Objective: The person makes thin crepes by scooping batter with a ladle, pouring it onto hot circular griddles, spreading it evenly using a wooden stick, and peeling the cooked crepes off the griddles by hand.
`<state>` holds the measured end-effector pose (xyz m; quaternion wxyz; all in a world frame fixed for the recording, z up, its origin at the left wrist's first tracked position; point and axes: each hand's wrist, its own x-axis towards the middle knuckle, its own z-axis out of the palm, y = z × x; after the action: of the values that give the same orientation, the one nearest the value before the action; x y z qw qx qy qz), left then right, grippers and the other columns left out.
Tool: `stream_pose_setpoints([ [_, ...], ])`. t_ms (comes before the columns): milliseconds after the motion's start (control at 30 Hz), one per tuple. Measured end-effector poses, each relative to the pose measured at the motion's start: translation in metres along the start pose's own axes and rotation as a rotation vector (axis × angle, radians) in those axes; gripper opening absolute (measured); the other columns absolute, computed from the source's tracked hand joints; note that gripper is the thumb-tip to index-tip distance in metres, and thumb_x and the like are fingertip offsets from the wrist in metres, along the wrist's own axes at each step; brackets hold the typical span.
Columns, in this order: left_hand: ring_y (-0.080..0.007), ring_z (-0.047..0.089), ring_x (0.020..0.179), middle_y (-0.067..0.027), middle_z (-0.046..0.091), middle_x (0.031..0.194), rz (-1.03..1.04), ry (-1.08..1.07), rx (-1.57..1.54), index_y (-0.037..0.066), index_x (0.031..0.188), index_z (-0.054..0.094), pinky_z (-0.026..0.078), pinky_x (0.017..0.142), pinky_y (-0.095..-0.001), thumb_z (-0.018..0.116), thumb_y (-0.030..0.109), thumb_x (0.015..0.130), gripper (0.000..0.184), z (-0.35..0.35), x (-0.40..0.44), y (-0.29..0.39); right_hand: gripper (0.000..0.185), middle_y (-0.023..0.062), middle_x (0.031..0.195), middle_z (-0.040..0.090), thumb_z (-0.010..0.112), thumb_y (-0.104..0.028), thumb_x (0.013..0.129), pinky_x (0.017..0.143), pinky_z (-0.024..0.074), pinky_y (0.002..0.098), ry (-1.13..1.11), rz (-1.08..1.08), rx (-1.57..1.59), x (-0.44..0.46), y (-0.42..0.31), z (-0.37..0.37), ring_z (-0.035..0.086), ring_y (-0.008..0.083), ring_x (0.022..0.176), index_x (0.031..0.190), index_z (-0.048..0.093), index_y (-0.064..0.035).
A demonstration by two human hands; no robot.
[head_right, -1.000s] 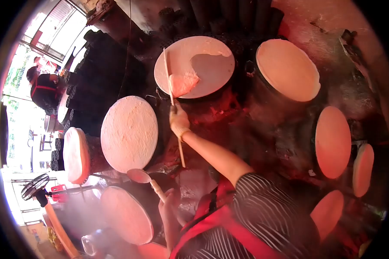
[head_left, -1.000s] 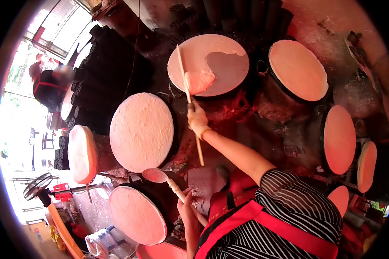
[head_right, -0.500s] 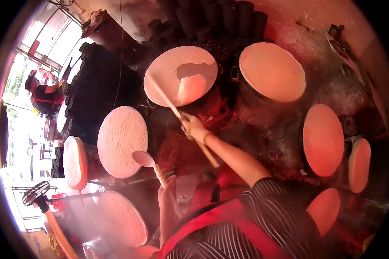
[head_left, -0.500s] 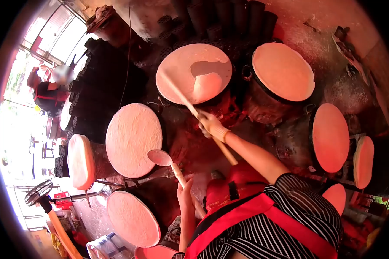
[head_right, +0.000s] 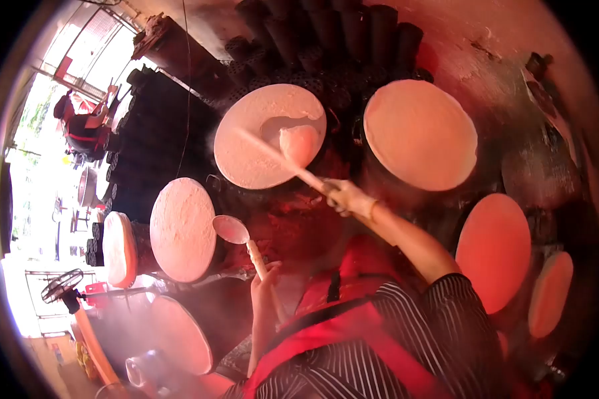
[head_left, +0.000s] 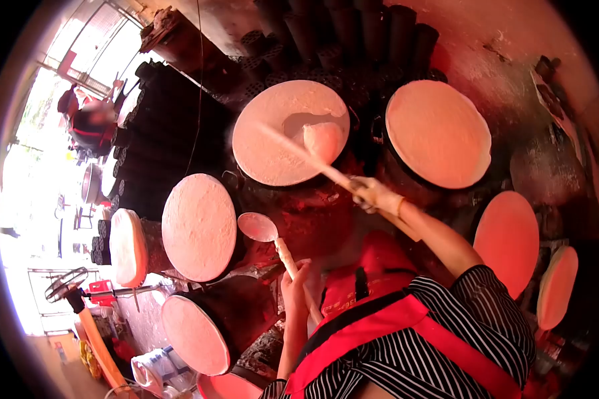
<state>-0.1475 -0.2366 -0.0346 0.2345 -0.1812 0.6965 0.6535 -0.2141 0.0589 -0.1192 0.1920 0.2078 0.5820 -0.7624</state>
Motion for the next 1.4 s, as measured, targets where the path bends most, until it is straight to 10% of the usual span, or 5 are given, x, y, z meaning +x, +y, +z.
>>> stream_pose_setpoints([
  [233, -0.0057, 0.042, 0.046, 0.0018, 0.044, 0.058, -0.055, -0.004, -0.305, 0.003, 0.086, 0.057, 0.029, 0.041, -0.0197, 0.057, 0.016, 0.091, 0.014, 0.05, -0.008, 0.007, 0.036, 0.0038, 0.064, 0.054, 0.046, -0.033, 0.095, 0.046, 0.0422, 0.032, 0.3, -0.175, -0.282, 0.054, -0.081, -0.055, 0.05, 0.0176, 0.05, 0.128, 0.053, -0.0222],
  [367, -0.0051, 0.032, 0.037, 0.0028, 0.04, 0.052, 0.032, -0.018, -0.167, 0.008, 0.078, 0.048, 0.025, 0.035, -0.0209, 0.056, 0.019, 0.092, 0.02, 0.059, -0.007, 0.028, 0.036, 0.0204, 0.11, 0.061, 0.052, -0.028, 0.09, 0.086, 0.0455, 0.0386, 0.212, -0.44, -0.726, 0.062, -0.075, -0.001, 0.058, 0.035, 0.104, 0.12, 0.058, -0.0088],
  [433, -0.0048, 0.032, 0.038, 0.0038, 0.041, 0.055, 0.002, 0.093, -0.174, 0.011, 0.079, 0.045, 0.024, 0.034, -0.0207, 0.056, 0.021, 0.092, 0.02, 0.051, -0.001, 0.028, 0.044, 0.0155, 0.128, 0.055, 0.055, -0.025, 0.089, 0.1, 0.0357, 0.0321, 0.034, -0.662, -0.693, 0.069, -0.051, -0.008, 0.051, 0.0222, 0.12, 0.127, 0.051, -0.0017],
  [600, -0.0066, 0.04, 0.05, 0.0023, 0.042, 0.067, -0.047, -0.045, -0.462, 0.011, 0.09, 0.043, 0.032, 0.04, -0.0205, 0.053, 0.02, 0.094, 0.014, 0.028, 0.011, 0.017, 0.037, -0.0055, 0.051, 0.038, 0.059, -0.031, 0.091, 0.031, 0.025, 0.0238, 0.505, -0.436, 0.152, 0.056, -0.017, -0.002, 0.031, 0.0058, 0.034, 0.125, 0.057, -0.0187],
  [1400, -0.0057, 0.04, 0.055, 0.0003, 0.044, 0.074, -0.13, -0.129, -0.389, 0.01, 0.093, 0.045, 0.028, 0.042, -0.0172, 0.054, 0.015, 0.092, 0.011, 0.0, 0.013, 0.027, 0.035, -0.0071, 0.049, 0.036, 0.056, -0.025, 0.091, 0.032, 0.0247, 0.0235, 0.338, -0.192, 0.122, 0.017, -0.017, 0.043, 0.031, 0.0059, 0.033, 0.126, 0.056, -0.0205],
])
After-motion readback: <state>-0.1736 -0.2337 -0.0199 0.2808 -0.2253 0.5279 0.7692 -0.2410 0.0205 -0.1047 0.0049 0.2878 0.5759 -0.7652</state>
